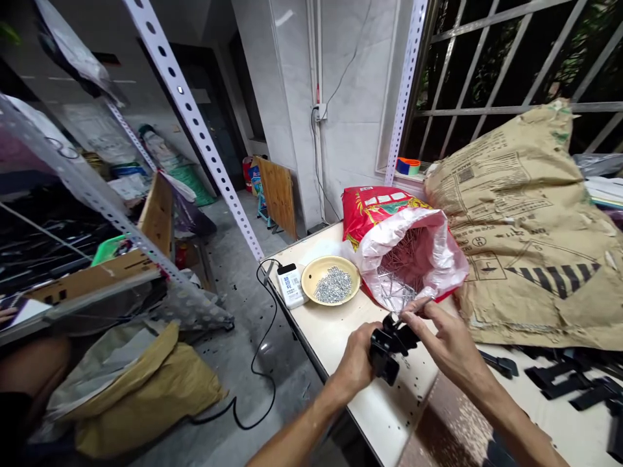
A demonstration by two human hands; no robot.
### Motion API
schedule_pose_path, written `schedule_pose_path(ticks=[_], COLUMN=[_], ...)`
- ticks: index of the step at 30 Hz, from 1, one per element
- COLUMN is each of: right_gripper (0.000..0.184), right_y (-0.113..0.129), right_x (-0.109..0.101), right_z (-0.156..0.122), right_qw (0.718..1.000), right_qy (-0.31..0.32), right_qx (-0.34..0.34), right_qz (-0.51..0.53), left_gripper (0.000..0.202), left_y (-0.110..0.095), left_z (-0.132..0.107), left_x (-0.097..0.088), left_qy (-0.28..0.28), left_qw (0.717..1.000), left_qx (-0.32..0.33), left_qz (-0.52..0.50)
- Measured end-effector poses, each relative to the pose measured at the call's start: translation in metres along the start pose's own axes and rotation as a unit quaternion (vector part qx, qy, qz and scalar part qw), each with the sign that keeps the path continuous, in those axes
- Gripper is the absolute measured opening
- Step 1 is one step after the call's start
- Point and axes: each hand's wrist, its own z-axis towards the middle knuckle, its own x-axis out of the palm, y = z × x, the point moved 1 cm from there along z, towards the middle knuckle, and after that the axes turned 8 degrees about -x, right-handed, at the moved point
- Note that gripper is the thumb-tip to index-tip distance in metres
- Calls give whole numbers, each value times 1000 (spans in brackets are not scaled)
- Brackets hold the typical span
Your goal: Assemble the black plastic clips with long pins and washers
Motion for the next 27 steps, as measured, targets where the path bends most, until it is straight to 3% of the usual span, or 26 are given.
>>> schedule_pose_path(ticks=[6, 11, 15, 20, 22, 25, 27], right_gripper=[28, 27, 25, 27, 27, 36, 42], right_y=[20, 31, 27, 22, 20, 10, -6], right_x=[4, -2, -6, -12, -17, -25, -27], right_z=[15, 27, 29, 32, 33, 38, 45], right_qw=[998, 998, 996, 986, 984, 982, 988], right_qy=[18, 11, -7, 81, 112, 135, 91], right_qx=[-27, -63, -91, -135, -138, -108, -54], right_qz=[-47, -12, -5, -57, -32, 79, 112], left_gripper=[19, 17, 18, 26, 26, 20, 15], left_y=[6, 6, 4, 6, 8, 9, 8], left_z=[3, 14, 19, 22, 24, 27, 28], left_x=[-5, -7, -5, -1, 0, -2, -5], left_qy=[-7, -1, 26, 33, 34, 29, 20], left_qw=[994, 979, 984, 990, 991, 994, 994], left_qx=[-17, -62, -39, -28, -19, -12, -25], left_qz=[-104, -192, -171, -137, -127, -109, -104])
